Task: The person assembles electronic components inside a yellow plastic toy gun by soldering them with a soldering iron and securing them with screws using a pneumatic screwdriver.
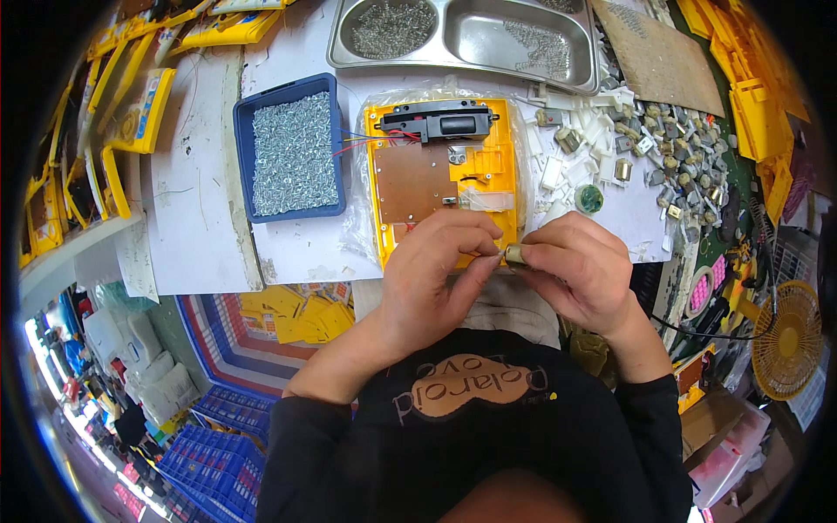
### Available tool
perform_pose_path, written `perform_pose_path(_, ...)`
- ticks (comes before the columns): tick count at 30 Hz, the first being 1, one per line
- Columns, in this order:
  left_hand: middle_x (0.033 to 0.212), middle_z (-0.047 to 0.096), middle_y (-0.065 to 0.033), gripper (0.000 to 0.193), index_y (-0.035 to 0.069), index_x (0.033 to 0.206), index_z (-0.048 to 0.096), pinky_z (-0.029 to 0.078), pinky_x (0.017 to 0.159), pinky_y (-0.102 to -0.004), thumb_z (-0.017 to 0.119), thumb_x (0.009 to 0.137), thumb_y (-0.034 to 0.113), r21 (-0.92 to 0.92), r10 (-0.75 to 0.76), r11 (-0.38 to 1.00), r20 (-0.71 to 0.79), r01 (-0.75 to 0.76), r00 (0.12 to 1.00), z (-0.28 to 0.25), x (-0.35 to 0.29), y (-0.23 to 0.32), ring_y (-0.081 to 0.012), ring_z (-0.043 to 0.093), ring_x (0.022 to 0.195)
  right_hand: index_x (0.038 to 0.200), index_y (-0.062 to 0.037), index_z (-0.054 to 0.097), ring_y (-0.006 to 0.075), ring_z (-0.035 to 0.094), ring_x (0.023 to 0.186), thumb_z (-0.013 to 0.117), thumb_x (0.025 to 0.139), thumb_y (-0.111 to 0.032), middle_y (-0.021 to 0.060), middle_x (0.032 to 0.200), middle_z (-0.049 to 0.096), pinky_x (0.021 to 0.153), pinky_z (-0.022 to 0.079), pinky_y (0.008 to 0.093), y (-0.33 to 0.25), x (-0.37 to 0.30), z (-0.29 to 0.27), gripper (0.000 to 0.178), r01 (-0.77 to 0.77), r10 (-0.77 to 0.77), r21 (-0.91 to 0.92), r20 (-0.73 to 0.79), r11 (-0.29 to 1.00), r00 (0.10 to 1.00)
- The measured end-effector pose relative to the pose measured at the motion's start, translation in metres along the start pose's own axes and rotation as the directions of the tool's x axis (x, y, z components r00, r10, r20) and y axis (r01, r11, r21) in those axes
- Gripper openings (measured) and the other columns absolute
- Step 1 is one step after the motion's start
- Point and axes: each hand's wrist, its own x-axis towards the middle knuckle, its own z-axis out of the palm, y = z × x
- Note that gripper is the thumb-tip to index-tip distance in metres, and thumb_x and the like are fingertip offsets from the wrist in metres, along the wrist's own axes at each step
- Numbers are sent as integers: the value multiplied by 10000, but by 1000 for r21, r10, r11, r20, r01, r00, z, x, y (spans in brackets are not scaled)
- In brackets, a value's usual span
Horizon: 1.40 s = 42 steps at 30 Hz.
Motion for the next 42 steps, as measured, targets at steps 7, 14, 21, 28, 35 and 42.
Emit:
perform_pose_path(7,1209,618,-165,244,44,1032,644,449,986,-415,754,814,41,322,119,936,81,-139,990,-35,22,-13,-284,581,1128,1063,-9,656,291,683,762,799,729,16,145,927,702,656,558,355,10,9,-2,364,-18,18,-92,-7,996,1000)
perform_pose_path(14,974,605,-13,152,137,918,694,312,908,-429,773,806,201,846,68,531,3,-38,998,-70,35,-44,-240,537,972,1107,-31,627,347,553,1253,740,813,-28,159,1258,665,1042,445,435,43,24,4,315,-288,287,-8,-53,958,956)
perform_pose_path(21,957,626,-6,193,139,899,699,312,866,-424,787,727,132,725,165,681,-11,-106,986,-54,16,-38,-218,567,946,1008,-59,683,405,285,1432,776,786,-125,151,1522,463,1172,245,499,51,41,12,250,-305,325,-185,88,934,942)
perform_pose_path(28,908,625,20,205,151,859,701,309,835,-405,803,682,132,679,295,713,-65,-174,953,-49,14,-44,-194,575,886,984,-70,702,417,294,1424,774,782,-131,147,1499,488,1169,257,498,45,48,10,223,-320,349,-260,73,911,934)
perform_pose_path(35,899,629,35,220,155,861,699,329,848,-418,814,674,154,659,365,690,44,-301,930,-60,14,-48,-187,586,879,969,-93,723,406,406,1349,773,739,-126,110,1404,571,1099,386,483,28,62,-5,238,-145,225,-471,117,870,967)
perform_pose_path(42,945,614,-12,329,138,940,697,371,818,-413,846,646,126,629,388,676,140,-384,911,-70,17,-49,-231,564,885,892,-63,749,368,469,1330,713,688,-104,80,1315,623,1048,450,453,39,109,44,211,233,-151,-332,254,914,955)
